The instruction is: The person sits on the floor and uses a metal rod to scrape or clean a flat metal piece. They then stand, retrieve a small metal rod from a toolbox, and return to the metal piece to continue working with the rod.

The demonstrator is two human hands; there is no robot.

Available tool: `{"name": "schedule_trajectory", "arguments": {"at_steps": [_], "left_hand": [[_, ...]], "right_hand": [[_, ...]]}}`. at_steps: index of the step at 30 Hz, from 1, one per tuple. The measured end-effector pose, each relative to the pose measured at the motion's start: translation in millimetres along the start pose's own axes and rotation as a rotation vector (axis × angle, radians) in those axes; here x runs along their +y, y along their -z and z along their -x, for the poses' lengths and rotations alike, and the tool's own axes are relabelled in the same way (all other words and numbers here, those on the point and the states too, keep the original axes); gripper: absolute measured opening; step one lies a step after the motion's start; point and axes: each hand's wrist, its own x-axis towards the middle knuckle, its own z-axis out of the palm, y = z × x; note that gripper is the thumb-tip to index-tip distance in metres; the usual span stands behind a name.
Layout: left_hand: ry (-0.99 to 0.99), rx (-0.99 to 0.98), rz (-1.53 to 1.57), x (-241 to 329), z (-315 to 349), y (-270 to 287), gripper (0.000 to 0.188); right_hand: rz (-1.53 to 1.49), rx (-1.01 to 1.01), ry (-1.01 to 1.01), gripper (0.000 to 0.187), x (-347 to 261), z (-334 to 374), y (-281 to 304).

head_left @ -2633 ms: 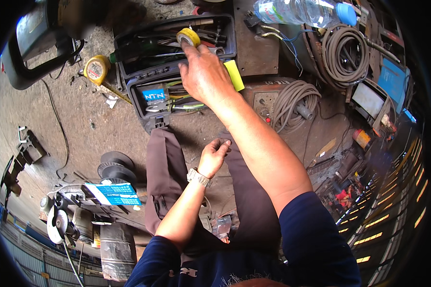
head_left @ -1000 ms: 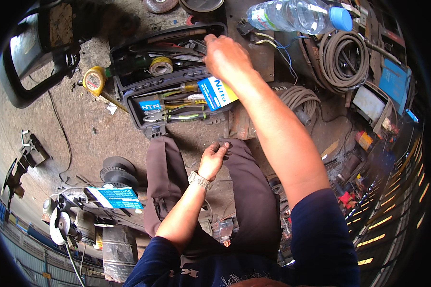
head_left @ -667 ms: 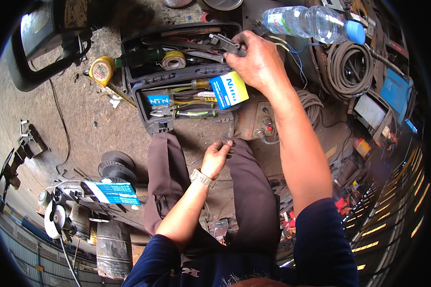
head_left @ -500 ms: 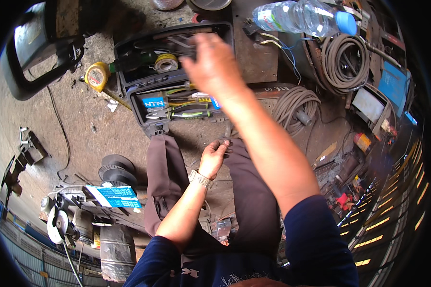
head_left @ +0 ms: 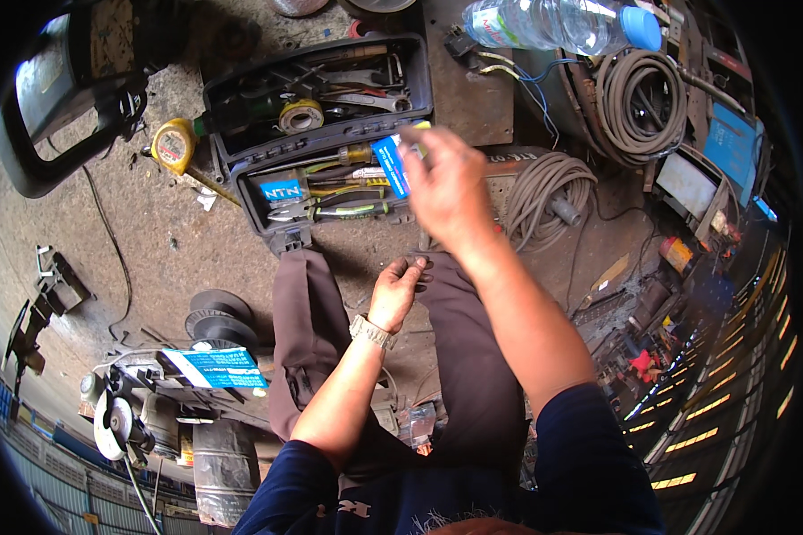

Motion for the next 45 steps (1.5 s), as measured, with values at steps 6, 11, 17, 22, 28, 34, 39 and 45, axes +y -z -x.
{"name": "schedule_trajectory", "arguments": {"at_steps": [6, 11, 17, 22, 28, 34, 39, 45], "left_hand": [[0.02, -0.017, -0.01, 4, 1, -2, 0.028], [0.003, -0.004, 0.015, 3, 2, -2, 0.027], [-0.023, 0.008, 0.06, 3, 4, 1, 0.025], [-0.041, 0.043, 0.133, 6, 5, 5, 0.024], [-0.055, 0.037, 0.181, 10, 4, 8, 0.026], [-0.06, 0.071, 0.187, 15, 5, 10, 0.027], [-0.041, 0.072, 0.204, 17, 5, 10, 0.026], [-0.056, 0.028, 0.304, 22, 10, 8, 0.024]], "right_hand": [[0.612, -0.202, 0.298, 0.022, 34, -82, 5], [0.964, -0.534, 0.404, 0.019, 16, -119, -10], [1.116, -0.62, 0.359, 0.022, 13, -128, -20], [1.163, -0.689, 0.366, 0.023, 6, -137, -23], [1.201, -0.68, 0.304, 0.022, -2, -135, -33], [1.156, -0.643, 0.317, 0.022, 5, -134, -33], [1.092, -0.603, 0.319, 0.022, 5, -133, -22], [0.735, -0.315, 0.289, 0.015, -5, -76, 26]]}}
